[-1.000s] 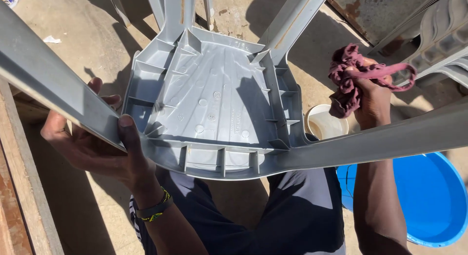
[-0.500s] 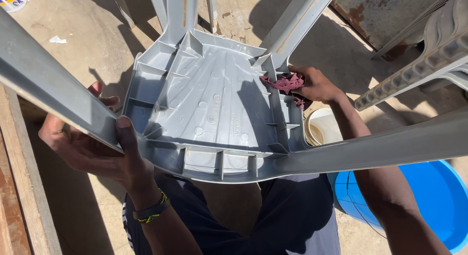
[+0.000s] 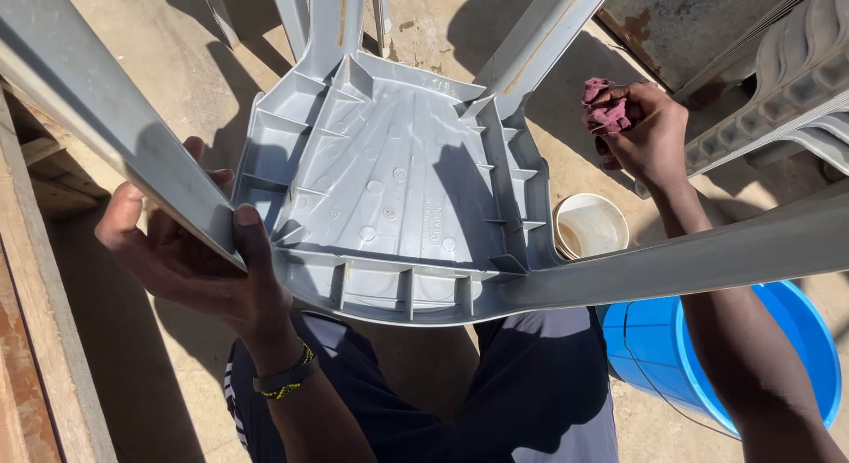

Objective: A person is cleaning the underside and legs of a plastic chair using a cloth, then stands up and moves the chair.

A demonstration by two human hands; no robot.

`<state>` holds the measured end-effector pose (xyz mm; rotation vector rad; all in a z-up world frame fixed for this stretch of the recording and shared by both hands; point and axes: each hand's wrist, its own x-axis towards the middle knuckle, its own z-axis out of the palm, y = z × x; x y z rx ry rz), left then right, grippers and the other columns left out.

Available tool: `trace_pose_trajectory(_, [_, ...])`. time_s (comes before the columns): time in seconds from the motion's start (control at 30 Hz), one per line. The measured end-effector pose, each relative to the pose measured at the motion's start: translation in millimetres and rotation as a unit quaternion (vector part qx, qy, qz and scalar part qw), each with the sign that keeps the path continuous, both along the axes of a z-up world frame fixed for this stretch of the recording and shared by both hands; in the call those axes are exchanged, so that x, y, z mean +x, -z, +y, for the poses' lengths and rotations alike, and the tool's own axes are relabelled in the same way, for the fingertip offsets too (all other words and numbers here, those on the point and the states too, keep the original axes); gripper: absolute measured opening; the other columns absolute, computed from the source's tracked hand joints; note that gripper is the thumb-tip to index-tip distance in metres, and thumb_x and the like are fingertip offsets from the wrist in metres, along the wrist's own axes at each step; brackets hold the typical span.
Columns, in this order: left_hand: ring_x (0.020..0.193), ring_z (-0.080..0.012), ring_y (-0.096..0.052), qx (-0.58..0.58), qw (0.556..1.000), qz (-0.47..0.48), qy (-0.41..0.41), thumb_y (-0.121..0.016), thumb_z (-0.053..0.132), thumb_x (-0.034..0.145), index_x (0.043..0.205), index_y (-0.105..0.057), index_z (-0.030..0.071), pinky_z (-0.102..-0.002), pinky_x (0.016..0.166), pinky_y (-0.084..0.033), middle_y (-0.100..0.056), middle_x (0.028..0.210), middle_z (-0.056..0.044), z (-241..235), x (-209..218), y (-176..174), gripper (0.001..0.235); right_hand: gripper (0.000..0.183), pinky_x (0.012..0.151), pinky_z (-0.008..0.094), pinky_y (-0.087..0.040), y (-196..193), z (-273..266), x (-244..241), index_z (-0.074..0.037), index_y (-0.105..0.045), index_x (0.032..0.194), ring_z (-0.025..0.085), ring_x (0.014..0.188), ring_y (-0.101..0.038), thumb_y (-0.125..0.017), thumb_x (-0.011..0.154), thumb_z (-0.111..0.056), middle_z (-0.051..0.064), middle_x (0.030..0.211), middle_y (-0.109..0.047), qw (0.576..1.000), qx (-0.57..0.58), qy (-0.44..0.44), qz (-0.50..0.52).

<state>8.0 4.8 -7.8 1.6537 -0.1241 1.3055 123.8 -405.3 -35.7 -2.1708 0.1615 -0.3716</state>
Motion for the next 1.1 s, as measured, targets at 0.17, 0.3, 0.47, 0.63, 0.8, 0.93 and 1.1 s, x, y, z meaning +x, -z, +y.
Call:
trace_pose_trajectory(0.17, [0.117,-0.0481,-0.073,-0.002,1.0,-0.003,0.013,-0.063,0.026,0.107,0.133,-0.037,0.006,-0.045,0.087,-0.066,-0.045,0.131,-0.021,-4,-2,-2,0.041,0.038,0.094,0.036,-0.049,100,-12,62,-0.024,-0.081,0.114,0.021,0.11,-0.059,-0.084,0.077,-0.016,0.006,0.113,-0.07,0.893,-0.347,-0.284,-0.033])
trace_pose_trajectory(0.3, [0.116,-0.047,-0.074,0.006,1.0,-0.003,-0.002,-0.062,0.037,0.107,0.131,-0.037,0.006,-0.045,0.089,-0.068,-0.049,0.131,-0.021,0,-4,1,0.046,0.045,0.104,0.043,-0.03,62,1,56,-0.034,-0.074,0.13,0.019,0.135,-0.045,-0.062,0.09,-0.017,0.007,0.133,-0.065,0.814,-0.458,-0.354,0.058])
trace_pose_trajectory(0.47, [0.121,-0.0454,-0.071,-0.026,0.999,0.002,0.02,-0.063,0.029,0.105,0.133,-0.036,0.004,-0.045,0.094,-0.065,-0.047,0.131,-0.02,-5,-7,-2,0.045,0.051,0.082,0.041,-0.053,-9,22,39,-0.03,-0.077,0.118,0.023,0.105,-0.069,-0.051,0.079,-0.009,-0.011,0.137,-0.067,0.819,-0.463,-0.26,0.22])
trace_pose_trajectory(0.63, [0.121,-0.0471,-0.07,-0.017,0.999,-0.004,0.028,-0.063,0.026,0.106,0.132,-0.037,0.004,-0.045,0.093,-0.064,-0.046,0.131,-0.021,-5,-7,-1,0.043,0.037,0.061,0.041,-0.051,16,40,36,-0.003,-0.05,0.112,0.031,0.078,-0.066,-0.07,0.082,0.003,0.011,0.093,-0.073,0.913,-0.301,-0.273,0.026])
trace_pose_trajectory(0.8, [0.122,-0.048,-0.07,-0.014,1.0,-0.011,0.026,-0.062,0.024,0.107,0.134,-0.036,0.005,-0.046,0.093,-0.065,-0.045,0.132,-0.02,-4,-4,-1,0.042,0.013,0.072,0.041,-0.049,67,19,47,-0.016,-0.072,0.103,0.029,0.098,-0.041,-0.07,0.1,-0.028,0.01,0.126,-0.044,0.781,-0.518,-0.326,-0.124])
trace_pose_trajectory(0.93, [0.119,-0.0482,-0.071,-0.021,0.999,-0.011,0.031,-0.063,0.023,0.105,0.132,-0.038,0.003,-0.044,0.092,-0.064,-0.044,0.129,-0.02,-6,-6,-1,0.042,0.022,0.083,0.042,-0.054,48,26,46,-0.024,-0.077,0.108,0.027,0.107,-0.054,-0.059,0.096,-0.017,0.002,0.129,-0.057,0.754,-0.541,-0.37,0.045])
trace_pose_trajectory(1.1, [0.112,-0.045,-0.072,-0.027,0.999,-0.014,0.032,-0.064,0.022,0.104,0.132,-0.038,0.004,-0.042,0.088,-0.062,-0.044,0.129,-0.019,-1,-5,2,0.043,0.052,0.064,0.047,-0.055,13,36,53,-0.02,-0.074,0.114,0.031,0.097,-0.066,-0.058,0.068,-0.003,0.001,0.11,-0.071,0.818,-0.467,-0.323,0.088])
